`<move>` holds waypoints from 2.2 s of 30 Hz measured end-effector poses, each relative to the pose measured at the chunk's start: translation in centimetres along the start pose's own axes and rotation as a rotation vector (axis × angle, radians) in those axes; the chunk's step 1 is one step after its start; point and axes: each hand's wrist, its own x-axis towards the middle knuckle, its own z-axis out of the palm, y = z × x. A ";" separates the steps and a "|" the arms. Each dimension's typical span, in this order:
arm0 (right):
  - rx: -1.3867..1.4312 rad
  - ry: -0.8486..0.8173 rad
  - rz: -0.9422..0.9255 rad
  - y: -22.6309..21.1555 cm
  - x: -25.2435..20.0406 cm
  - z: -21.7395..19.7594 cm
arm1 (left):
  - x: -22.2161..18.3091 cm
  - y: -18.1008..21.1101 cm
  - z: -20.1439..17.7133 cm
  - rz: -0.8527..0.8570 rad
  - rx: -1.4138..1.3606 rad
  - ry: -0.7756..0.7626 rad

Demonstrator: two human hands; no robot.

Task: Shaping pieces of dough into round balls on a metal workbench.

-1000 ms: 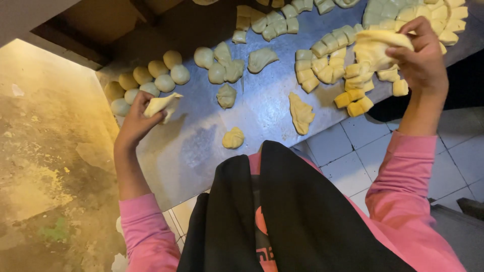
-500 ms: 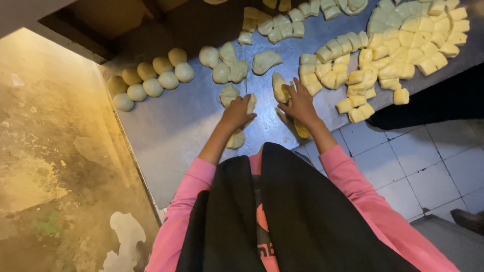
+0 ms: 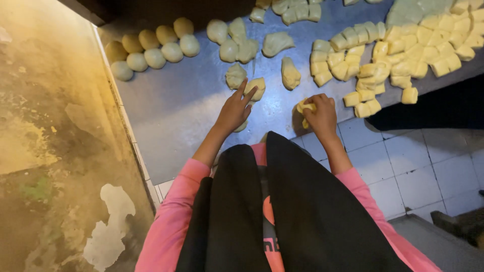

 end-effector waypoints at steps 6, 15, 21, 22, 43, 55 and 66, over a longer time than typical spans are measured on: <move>-0.023 -0.049 -0.205 -4.9 -0.7 -0.1 | -7.0 1.2 -0.9 0.091 0.039 0.007; 0.744 -0.413 -0.270 -14.6 -0.2 10.2 | -11.9 -1.2 -1.4 -0.052 -0.215 0.211; 1.033 -0.432 -0.152 -20.9 -1.4 20.7 | -18.2 -3.3 -4.8 -0.203 -0.291 0.288; 1.034 -0.415 -0.161 -20.8 -2.7 22.3 | -18.5 -3.4 -4.8 -0.186 -0.286 0.287; 0.757 0.168 -0.109 -22.6 1.7 23.9 | -7.9 -8.9 0.7 -0.265 -0.623 0.647; 0.820 -0.050 -0.152 -22.0 -8.9 22.0 | -17.9 -3.7 4.3 -0.530 -0.980 0.783; 0.717 0.119 -0.235 -21.4 1.9 20.6 | -6.1 -5.8 1.3 -0.382 -0.693 0.694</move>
